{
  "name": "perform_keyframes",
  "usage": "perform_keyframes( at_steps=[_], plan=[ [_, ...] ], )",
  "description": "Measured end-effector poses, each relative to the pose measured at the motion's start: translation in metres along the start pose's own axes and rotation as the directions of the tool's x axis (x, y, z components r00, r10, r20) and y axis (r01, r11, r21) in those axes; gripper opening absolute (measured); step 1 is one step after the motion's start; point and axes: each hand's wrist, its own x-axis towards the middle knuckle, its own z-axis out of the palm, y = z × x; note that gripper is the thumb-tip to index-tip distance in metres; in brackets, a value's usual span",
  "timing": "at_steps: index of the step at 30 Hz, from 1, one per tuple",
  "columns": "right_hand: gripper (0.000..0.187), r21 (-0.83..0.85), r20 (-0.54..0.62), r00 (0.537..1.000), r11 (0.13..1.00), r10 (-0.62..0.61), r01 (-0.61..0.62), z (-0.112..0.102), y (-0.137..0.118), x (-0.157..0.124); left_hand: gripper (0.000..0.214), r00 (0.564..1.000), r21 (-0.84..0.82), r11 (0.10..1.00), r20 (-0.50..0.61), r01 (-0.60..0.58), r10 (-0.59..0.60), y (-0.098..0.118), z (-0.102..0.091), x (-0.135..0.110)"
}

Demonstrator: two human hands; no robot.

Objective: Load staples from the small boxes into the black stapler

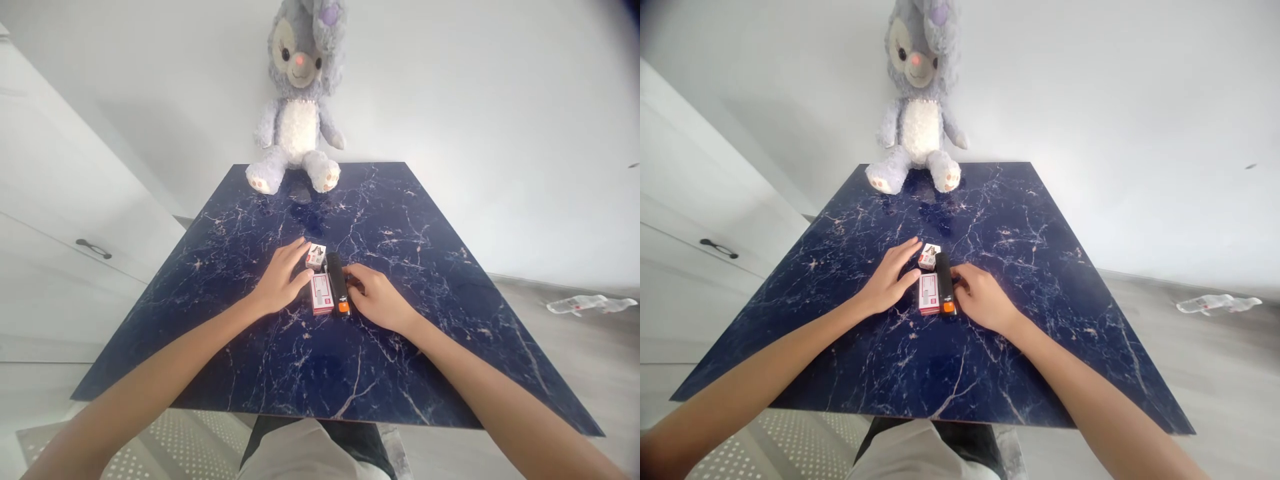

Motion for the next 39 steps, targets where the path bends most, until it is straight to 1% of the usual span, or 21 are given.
perform_keyframes(
  at_steps=[3,4,8,12,13,14,16,17,18,19,21,24,28,31,34,36,39],
  plan=[
    [0.037,0.021,0.015,1.0,1.0,0.005,-0.005,-0.001,0.0,0.0,0.056,0.989,0.038,0.999,0.147,-0.022,0.016,-0.007,0.002,0.01],
    [0.038,0.031,0.021,1.0,0.999,0.007,-0.007,-0.002,0.0,0.0,0.056,0.986,0.038,0.999,0.166,-0.03,0.023,-0.007,0.002,0.011],
    [0.039,0.033,0.026,1.0,0.999,0.005,-0.006,-0.002,0.0,0.0,0.059,0.99,-0.002,0.999,0.137,-0.036,0.036,-0.001,-0.008,0.004],
    [0.04,0.028,0.019,1.0,1.0,0.004,-0.005,-0.002,0.001,0.0,0.063,0.971,-0.116,0.993,0.235,-0.025,0.052,-0.001,-0.018,-0.007],
    [0.04,0.035,0.021,1.0,0.999,0.005,-0.006,-0.001,0.001,0.0,0.068,0.963,-0.116,0.993,0.265,-0.018,0.049,-0.001,-0.019,-0.01],
    [0.041,0.042,0.023,1.0,0.999,0.006,-0.007,-0.001,0.001,-0.001,0.078,0.955,-0.1,0.995,0.293,-0.016,0.045,-0.002,-0.018,-0.013],
    [0.041,0.05,0.027,1.0,0.999,0.007,-0.008,-0.001,0.001,-0.001,0.108,0.941,-0.044,0.998,0.335,-0.037,0.049,-0.003,-0.014,-0.019],
    [0.041,0.049,0.029,1.0,0.999,0.005,-0.007,-0.001,0.001,-0.001,0.121,0.939,-0.017,0.998,0.339,-0.055,0.057,-0.002,-0.011,-0.021],
    [0.041,0.047,0.028,1.0,0.999,0.002,-0.003,-0.002,0.001,-0.001,0.127,0.942,0.004,0.997,0.328,-0.073,0.068,-0.002,-0.007,-0.023],
    [0.041,0.045,0.027,1.0,0.999,-0.001,-0.001,-0.002,0.0,-0.001,0.129,0.949,0.016,0.996,0.304,-0.087,0.078,-0.001,-0.003,-0.024],
    [0.041,0.045,0.022,1.0,0.999,0.004,-0.005,-0.001,0.0,-0.001,0.125,0.967,0.025,0.994,0.238,-0.105,0.096,0.001,0.005,-0.025],
    [0.039,0.059,0.019,0.999,0.997,0.046,-0.047,-0.002,-0.002,-0.001,0.121,0.978,0.019,0.993,0.177,-0.113,0.107,0.001,0.009,-0.023],
    [0.028,0.105,0.034,0.993,0.987,0.116,-0.119,-0.005,-0.006,-0.003,0.123,0.98,0.032,0.994,0.169,-0.107,0.1,0.001,0.007,-0.02],
    [0.031,0.132,0.05,0.989,0.981,0.139,-0.145,-0.008,-0.009,-0.004,0.124,0.982,0.033,0.995,0.167,-0.098,0.091,0.001,0.006,-0.019],
    [0.023,0.153,0.075,0.983,0.973,0.165,-0.175,-0.009,-0.012,-0.005,0.126,0.984,0.025,0.998,0.169,-0.057,0.052,0.001,0.006,-0.019],
    [0.022,0.188,0.088,0.978,0.961,0.19,-0.203,-0.009,-0.013,-0.005,0.126,0.984,0.019,0.999,0.175,-0.038,0.034,0.001,0.006,-0.02],
    [0.021,0.21,0.081,0.976,0.954,0.204,-0.216,-0.008,-0.013,-0.005,0.127,0.984,0.012,0.999,0.174,-0.042,0.039,0.0,0.006,-0.019]
  ],
)
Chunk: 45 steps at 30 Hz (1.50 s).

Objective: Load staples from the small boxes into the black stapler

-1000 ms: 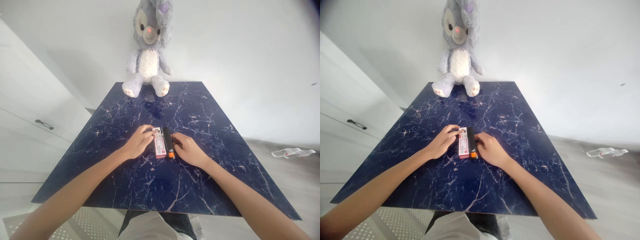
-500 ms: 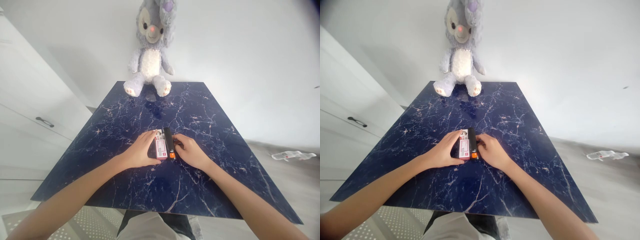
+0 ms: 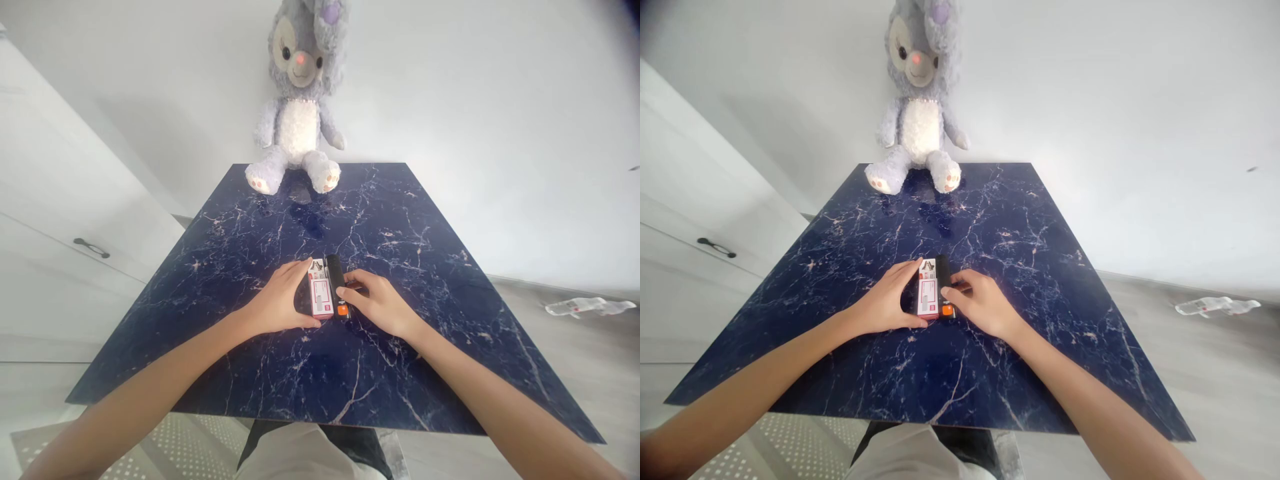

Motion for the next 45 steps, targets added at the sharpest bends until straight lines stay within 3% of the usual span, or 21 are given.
perform_keyframes(
  at_steps=[4,7,10,13,15,17,21,24,29,32,34,37,41,45],
  plan=[
    [0.021,-0.079,-0.093,0.996,0.997,-0.007,0.0,-0.008,0.005,0.007,0.124,0.999,0.022,0.999,-0.018,-0.048,0.049,0.0,0.005,0.023],
    [0.024,-0.207,-0.242,0.969,0.973,0.05,-0.102,-0.032,0.019,0.02,0.127,0.995,0.03,0.995,-0.006,-0.095,0.095,0.007,0.02,0.077],
    [0.033,-0.312,-0.458,0.882,0.908,0.115,-0.28,-0.072,0.046,0.032,0.135,0.991,0.067,0.989,0.034,-0.133,0.131,0.028,0.047,0.157],
    [0.043,-0.264,-0.628,0.752,0.854,0.201,-0.449,-0.119,0.08,0.036,0.141,0.982,0.092,0.98,0.082,-0.179,0.171,0.06,0.079,0.232],
    [0.046,-0.197,-0.688,0.685,0.847,0.239,-0.494,-0.144,0.1,0.034,0.142,0.977,0.089,0.976,0.099,-0.197,0.188,0.077,0.096,0.263],
    [0.047,-0.153,-0.704,0.666,0.862,0.248,-0.483,-0.159,0.114,0.031,0.14,0.972,0.093,0.973,0.12,-0.211,0.2,0.086,0.107,0.277],
    [0.052,-0.073,-0.704,0.671,0.916,0.233,-0.394,-0.165,0.129,0.029,0.126,0.97,0.143,0.961,0.087,-0.237,0.226,0.078,0.111,0.266],
    [0.061,-0.007,-0.737,0.627,0.925,0.251,-0.379,-0.161,0.135,0.03,0.094,0.973,0.187,0.961,-0.064,-0.206,0.221,0.061,0.097,0.236],
    [0.063,-0.003,-0.769,0.588,0.919,0.251,-0.395,-0.159,0.142,0.034,0.052,0.93,0.305,0.933,-0.248,-0.192,0.272,0.014,0.048,0.143],
    [0.065,0.004,-0.765,0.589,0.917,0.259,-0.398,-0.16,0.143,0.037,0.038,0.928,0.342,0.932,-0.295,-0.119,0.227,-0.015,0.018,0.085],
    [0.065,-0.015,-0.767,0.592,0.916,0.246,-0.4,-0.16,0.142,0.038,0.035,0.925,0.349,0.937,-0.344,-0.035,0.163,-0.027,0.006,0.065],
    [0.063,-0.024,-0.767,0.594,0.913,0.245,-0.408,-0.161,0.14,0.039,0.036,0.936,0.364,0.931,-0.333,0.018,0.112,-0.035,0.003,0.067],
    [0.061,-0.026,-0.761,0.599,0.91,0.25,-0.414,-0.161,0.138,0.04,0.042,0.96,0.395,0.918,-0.264,0.019,0.094,-0.037,0.009,0.083],
    [0.059,-0.014,-0.762,0.594,0.911,0.258,-0.413,-0.161,0.141,0.04,0.041,0.957,0.402,0.916,-0.264,-0.001,0.117,-0.04,0.01,0.082]
  ],
)
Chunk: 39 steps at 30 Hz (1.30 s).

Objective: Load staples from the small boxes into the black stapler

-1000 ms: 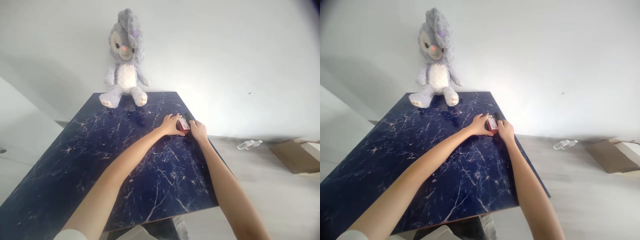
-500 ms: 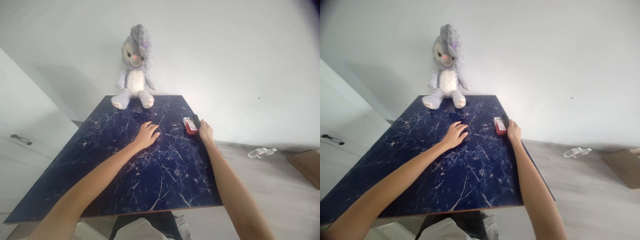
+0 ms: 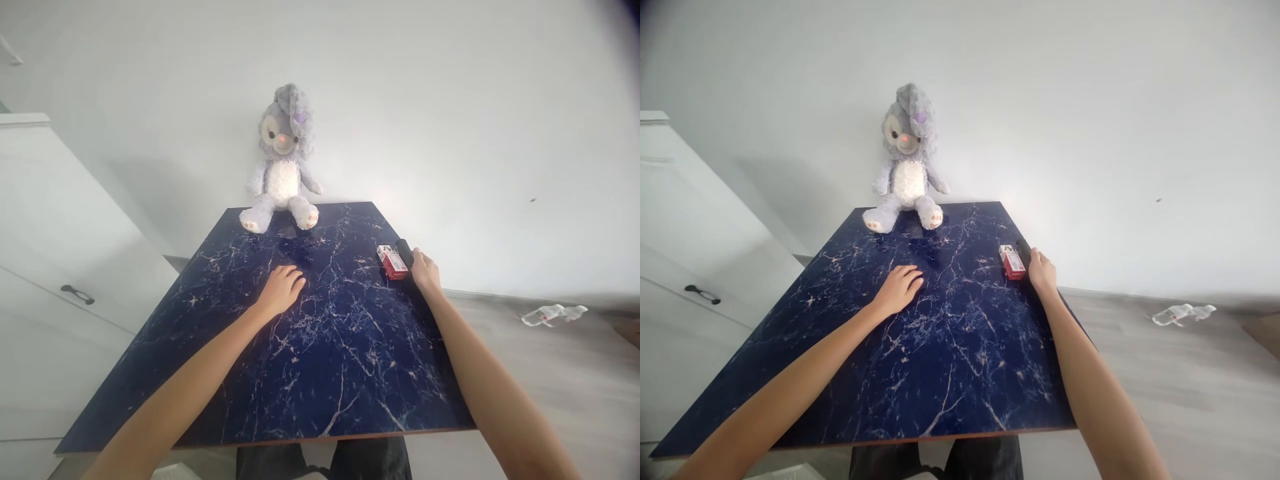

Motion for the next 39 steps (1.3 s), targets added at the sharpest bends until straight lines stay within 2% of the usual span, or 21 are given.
perform_keyframes(
  at_steps=[15,19,24,31,35,39],
  plan=[
    [0.068,-0.011,0.002,0.999,0.999,0.042,-0.042,0.001,0.0,-0.002,0.042,0.999,-0.047,0.999,0.034,0.005,-0.003,-0.001,-0.005,-0.002],
    [0.067,0.008,0.011,0.996,0.996,0.086,-0.086,-0.001,0.001,-0.005,0.043,0.999,-0.053,0.999,0.039,0.006,-0.004,-0.002,-0.006,-0.004],
    [0.062,-0.006,0.005,0.997,0.997,0.073,-0.073,0.001,0.005,-0.005,0.042,0.999,-0.079,0.997,0.038,0.016,-0.013,-0.003,-0.006,-0.006],
    [0.059,-0.025,-0.035,0.998,0.999,0.046,-0.047,0.004,0.005,-0.005,0.034,0.993,-0.077,0.994,-0.073,0.082,-0.088,0.0,-0.016,-0.01],
    [0.061,-0.019,-0.023,0.998,0.998,0.064,-0.064,0.003,0.003,-0.006,0.047,0.966,-0.041,0.984,-0.186,0.174,-0.179,-0.001,-0.021,-0.013],
    [0.061,-0.032,-0.013,0.996,0.996,0.088,-0.089,0.002,0.004,-0.005,0.055,0.929,-0.102,0.963,-0.254,0.249,-0.268,-0.007,-0.018,-0.009]
  ],
)
